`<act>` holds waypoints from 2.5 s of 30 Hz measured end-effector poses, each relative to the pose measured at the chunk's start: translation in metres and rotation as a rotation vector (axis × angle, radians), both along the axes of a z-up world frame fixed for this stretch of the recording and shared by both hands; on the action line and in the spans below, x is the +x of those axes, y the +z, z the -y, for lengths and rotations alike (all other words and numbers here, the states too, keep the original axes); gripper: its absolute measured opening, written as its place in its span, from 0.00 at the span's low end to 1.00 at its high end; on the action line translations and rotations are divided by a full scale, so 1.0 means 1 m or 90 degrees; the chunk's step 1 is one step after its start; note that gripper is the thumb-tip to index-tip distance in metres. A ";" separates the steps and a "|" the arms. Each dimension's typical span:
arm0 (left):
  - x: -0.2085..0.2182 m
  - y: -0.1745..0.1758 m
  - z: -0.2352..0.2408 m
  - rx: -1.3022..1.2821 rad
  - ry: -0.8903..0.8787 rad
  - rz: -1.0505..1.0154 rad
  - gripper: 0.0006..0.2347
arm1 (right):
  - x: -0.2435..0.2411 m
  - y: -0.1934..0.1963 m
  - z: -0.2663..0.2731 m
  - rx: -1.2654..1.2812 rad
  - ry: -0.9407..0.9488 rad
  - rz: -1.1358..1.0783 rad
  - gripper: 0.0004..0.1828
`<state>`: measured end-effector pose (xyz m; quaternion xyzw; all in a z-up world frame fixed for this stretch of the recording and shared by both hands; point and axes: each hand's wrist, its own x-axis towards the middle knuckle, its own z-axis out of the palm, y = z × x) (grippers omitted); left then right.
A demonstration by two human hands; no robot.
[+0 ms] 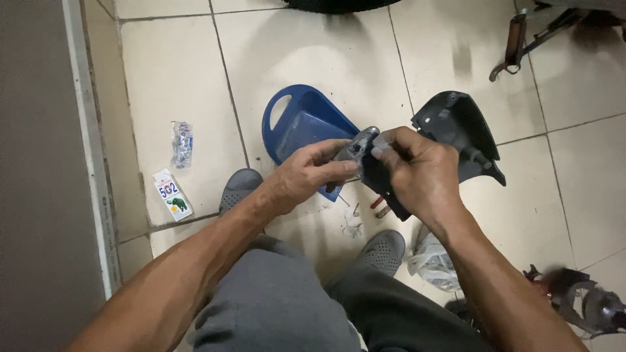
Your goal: The person retrieves a black plastic motorcycle part from a blue tray, then uses a white tube to apply adhesive to several areas of the part. They repeatedly pick up and reposition the part while applying the substance.
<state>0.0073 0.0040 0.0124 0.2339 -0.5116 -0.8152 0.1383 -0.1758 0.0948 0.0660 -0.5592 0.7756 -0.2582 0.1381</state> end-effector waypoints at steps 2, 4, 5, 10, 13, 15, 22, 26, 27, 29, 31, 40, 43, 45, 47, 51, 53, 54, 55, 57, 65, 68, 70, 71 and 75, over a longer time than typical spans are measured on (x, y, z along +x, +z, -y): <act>-0.001 -0.001 0.000 0.007 0.000 0.000 0.29 | 0.004 0.004 0.001 -0.003 -0.006 0.014 0.07; -0.003 -0.005 0.000 0.012 -0.003 -0.002 0.29 | 0.009 0.010 0.003 -0.011 -0.016 0.032 0.07; -0.003 -0.005 0.000 0.012 -0.003 -0.001 0.29 | 0.005 0.009 0.003 -0.011 -0.017 0.033 0.07; 0.004 -0.019 0.004 0.094 0.046 -0.004 0.33 | 0.017 0.046 -0.007 -0.098 -0.043 0.317 0.10; 0.016 -0.002 0.019 0.089 0.047 0.042 0.30 | 0.018 0.081 -0.010 0.001 -0.232 0.423 0.08; 0.017 -0.016 0.031 0.067 0.059 0.055 0.30 | -0.004 0.071 -0.031 -0.036 -0.168 0.473 0.08; 0.020 -0.007 0.057 0.056 0.162 0.113 0.43 | -0.025 -0.009 -0.059 0.148 -0.201 0.517 0.03; 0.014 -0.034 0.068 0.034 0.140 -0.075 0.23 | -0.016 -0.099 -0.039 0.331 -0.349 0.442 0.10; 0.012 -0.035 0.069 0.016 0.139 -0.059 0.25 | -0.021 -0.135 -0.045 0.231 -0.269 0.469 0.20; 0.009 -0.038 0.069 0.000 0.137 -0.040 0.28 | -0.024 -0.182 -0.042 0.132 -0.189 0.494 0.31; 0.010 -0.041 0.069 -0.036 0.141 -0.011 0.29 | -0.018 -0.203 -0.025 0.275 -0.043 0.210 0.20; 0.005 -0.063 0.073 -0.100 0.129 0.057 0.30 | -0.014 -0.228 -0.002 0.387 -0.009 -0.161 0.09; -0.001 -0.080 0.074 -0.097 0.164 0.027 0.26 | -0.029 -0.270 -0.015 0.382 0.017 -0.121 0.11; -0.007 -0.074 0.070 -0.082 0.165 0.017 0.26 | -0.019 -0.246 -0.011 0.372 0.023 -0.121 0.08; -0.012 -0.067 0.066 -0.066 0.169 0.007 0.25 | -0.013 -0.230 -0.011 0.364 0.032 -0.123 0.12; -0.016 -0.058 0.062 -0.067 0.169 0.022 0.26 | -0.012 -0.236 -0.035 0.313 -0.072 -0.015 0.14; -0.018 -0.056 0.062 -0.059 0.169 0.029 0.26 | -0.015 -0.234 -0.047 0.238 -0.141 0.051 0.13; -0.020 -0.056 0.061 -0.050 0.181 0.028 0.26 | -0.017 -0.223 -0.049 0.275 -0.297 0.132 0.13; -0.021 -0.055 0.061 -0.040 0.194 0.027 0.25 | -0.018 -0.212 -0.051 0.309 -0.453 0.213 0.15; -0.022 -0.051 0.061 -0.040 0.197 0.039 0.24 | -0.035 -0.236 -0.066 0.232 -0.533 0.230 0.17; -0.023 -0.060 0.056 -0.013 0.258 0.018 0.26 | -0.077 -0.264 -0.068 0.151 -0.532 0.183 0.30; -0.020 -0.053 0.057 -0.023 0.241 0.016 0.27 | -0.083 -0.281 -0.069 0.150 -0.536 0.171 0.22; -0.016 -0.053 0.059 -0.053 0.229 0.023 0.27 | -0.103 -0.314 -0.078 0.226 -0.497 0.077 0.13; -0.015 -0.053 0.060 -0.057 0.234 0.021 0.27 | -0.097 -0.307 -0.076 0.222 -0.492 0.077 0.13; -0.010 -0.042 0.063 -0.095 0.214 0.004 0.26 | -0.078 -0.268 -0.080 0.165 -0.516 0.131 0.14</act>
